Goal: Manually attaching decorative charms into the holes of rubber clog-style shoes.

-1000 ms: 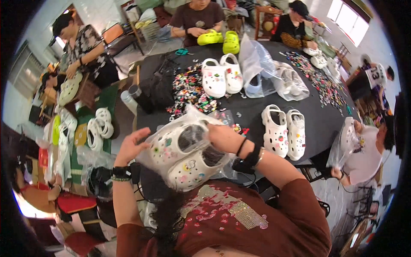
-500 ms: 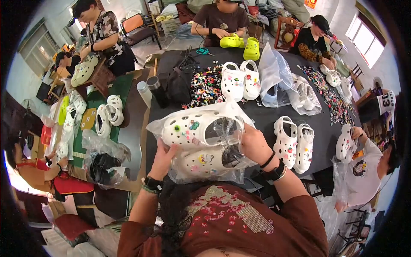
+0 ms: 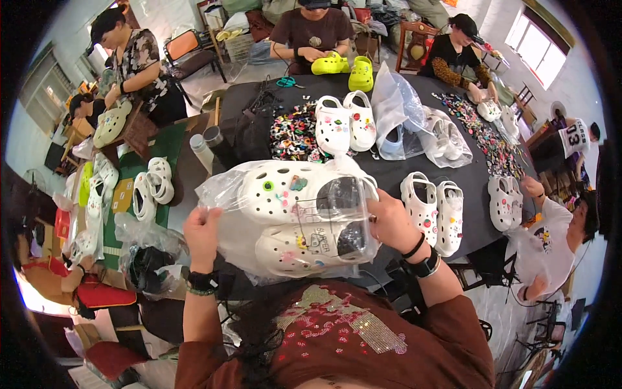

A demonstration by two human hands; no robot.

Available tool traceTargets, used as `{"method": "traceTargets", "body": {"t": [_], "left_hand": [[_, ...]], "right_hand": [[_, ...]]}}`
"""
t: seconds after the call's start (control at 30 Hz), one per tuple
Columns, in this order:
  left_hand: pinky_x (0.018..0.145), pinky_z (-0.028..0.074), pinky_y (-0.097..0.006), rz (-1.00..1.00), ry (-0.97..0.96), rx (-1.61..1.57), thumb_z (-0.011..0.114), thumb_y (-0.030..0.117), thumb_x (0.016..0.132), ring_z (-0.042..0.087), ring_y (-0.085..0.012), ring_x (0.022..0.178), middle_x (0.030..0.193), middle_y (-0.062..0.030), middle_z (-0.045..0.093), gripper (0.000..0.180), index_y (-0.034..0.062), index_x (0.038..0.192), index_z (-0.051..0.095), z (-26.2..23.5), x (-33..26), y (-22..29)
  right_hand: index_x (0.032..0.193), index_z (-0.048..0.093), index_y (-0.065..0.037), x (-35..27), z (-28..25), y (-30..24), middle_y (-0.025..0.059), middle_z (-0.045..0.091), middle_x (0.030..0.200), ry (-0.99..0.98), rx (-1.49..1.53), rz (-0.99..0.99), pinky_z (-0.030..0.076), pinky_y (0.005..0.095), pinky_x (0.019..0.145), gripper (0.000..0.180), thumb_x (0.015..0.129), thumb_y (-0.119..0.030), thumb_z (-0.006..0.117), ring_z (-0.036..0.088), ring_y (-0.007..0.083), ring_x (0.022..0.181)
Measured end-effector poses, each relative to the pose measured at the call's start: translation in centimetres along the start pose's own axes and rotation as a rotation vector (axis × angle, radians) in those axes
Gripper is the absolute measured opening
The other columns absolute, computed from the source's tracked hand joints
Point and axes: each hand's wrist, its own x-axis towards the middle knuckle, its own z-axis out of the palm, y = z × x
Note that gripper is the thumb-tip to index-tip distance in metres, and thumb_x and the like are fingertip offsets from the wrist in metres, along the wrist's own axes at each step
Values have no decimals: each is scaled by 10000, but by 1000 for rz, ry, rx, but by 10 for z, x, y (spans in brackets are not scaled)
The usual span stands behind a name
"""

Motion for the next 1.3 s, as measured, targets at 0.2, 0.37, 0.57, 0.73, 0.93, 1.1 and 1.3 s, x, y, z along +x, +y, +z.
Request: {"method": "traceTargets", "body": {"t": [0.2,0.37,0.57,0.73,0.93,1.1,1.3], "left_hand": [[487,229,-205,76,89,222,692,152,868,299,-6,570,607,109,391,295,30,669,513,-3,9,17],[716,440,-278,-184,1,-278,538,272,953,542,-108,824,946,-16,594,278,6,1025,576,-6,9,20],[1058,333,-382,-683,-387,-994,458,256,995,451,-266,1237,1346,-181,461,398,6,1305,476,26,-32,16],[869,467,-327,-513,-368,-553,477,289,992,597,-189,962,1056,-113,647,350,-6,1122,612,28,-34,13],[703,448,-282,-81,222,354,527,279,967,514,-110,753,846,-60,638,356,-63,959,624,-15,1,20],[750,460,-303,81,519,231,518,356,965,553,-172,793,913,-106,630,447,-77,1029,607,-71,27,11],[893,441,-318,-219,671,74,498,452,952,563,-242,1029,1166,-176,581,616,-89,1248,500,-112,19,13]], "right_hand": [[899,622,-46,-7,-4,-13,205,572,874,-24,9,31,512,443,652,237,666,-34,663,608,399,748],[892,634,-2,-8,-3,-7,231,601,948,142,7,-16,507,421,668,208,688,-31,662,613,406,787],[904,628,-30,-5,-9,-18,225,600,987,212,44,40,525,413,715,218,691,-25,675,624,407,842],[895,623,-29,-6,-11,-14,224,600,1002,219,62,17,522,422,718,206,694,-17,666,622,410,856],[874,640,-65,-15,-16,-1,173,583,902,145,-57,87,508,437,675,248,651,43,637,607,392,796],[861,655,-53,-21,-24,9,159,587,881,150,-114,59,486,404,670,284,615,84,614,598,359,800],[868,646,-45,-37,-28,27,163,604,915,226,-173,119,500,409,711,276,627,79,594,608,371,815]]}}
